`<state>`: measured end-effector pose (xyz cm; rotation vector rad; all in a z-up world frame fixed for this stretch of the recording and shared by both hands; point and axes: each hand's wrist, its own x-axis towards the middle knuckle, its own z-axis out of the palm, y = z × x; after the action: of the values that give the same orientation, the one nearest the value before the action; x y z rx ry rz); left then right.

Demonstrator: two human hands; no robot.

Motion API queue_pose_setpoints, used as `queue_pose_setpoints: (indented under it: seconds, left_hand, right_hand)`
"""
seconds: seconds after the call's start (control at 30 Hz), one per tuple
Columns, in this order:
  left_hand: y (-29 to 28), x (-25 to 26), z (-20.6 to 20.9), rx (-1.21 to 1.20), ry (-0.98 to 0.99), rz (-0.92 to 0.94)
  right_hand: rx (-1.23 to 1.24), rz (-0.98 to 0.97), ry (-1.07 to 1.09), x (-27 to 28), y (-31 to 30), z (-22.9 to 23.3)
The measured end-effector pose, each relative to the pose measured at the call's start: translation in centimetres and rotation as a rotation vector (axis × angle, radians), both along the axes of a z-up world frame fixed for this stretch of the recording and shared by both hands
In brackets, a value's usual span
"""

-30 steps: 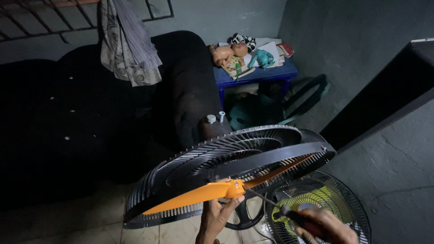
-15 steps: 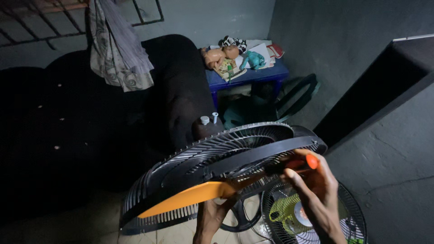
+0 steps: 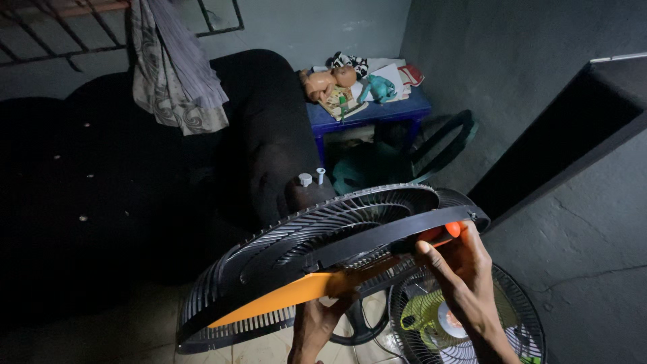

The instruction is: The person uses a screwdriver to tighten screws on the fan blade hub while holding the fan head steady. The person repeatedly adjusts the blade and tightens the central screw to secure the blade to the fan.

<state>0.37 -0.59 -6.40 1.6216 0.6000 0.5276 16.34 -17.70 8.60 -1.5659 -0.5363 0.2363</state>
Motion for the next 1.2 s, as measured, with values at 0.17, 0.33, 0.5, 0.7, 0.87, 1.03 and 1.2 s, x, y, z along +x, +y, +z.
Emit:
queue_pose_setpoints:
  seconds: [0.17, 0.33, 0.5, 0.7, 0.87, 1.03, 1.2]
  left_hand:
    - [-0.1, 0.0, -0.3, 0.074, -0.015, 0.007]
    - [0.0, -0.2, -0.2, -0.019, -0.066, -0.015]
    - [0.0, -0.2, 0.7, 0.082, 0.062, 0.009]
    - [-0.1, 0.0, 0.0, -0.147, -0.131, -0.054]
    - [0.1, -0.3, -0.3, -0.148, -0.098, -0.07]
    - [0.0, -0.1, 1.6, 0.034, -0.004, -0.022]
    - [-0.1, -0.2, 3.7, 0.226, 0.086, 0.002]
  right_hand:
    - [0.043, 0.05, -0.013, 0.6, 0.5, 0.3]
    - [0.0, 0.046, 0.005, 0.7, 0.6, 0.3]
    - [0.001, 0.074, -0.075, 1.0, 0.4, 0.2]
    - [-0.045, 0.062, -0.1, 1.7, 0.4, 0.2]
    - [0.06, 0.032, 0.117, 2.4, 0.3, -0.7]
    - [0.132, 0.027, 0.152, 3.7, 0.1, -2.9]
    - [0.248, -0.002, 0.246, 4.8, -0.2, -5.4]
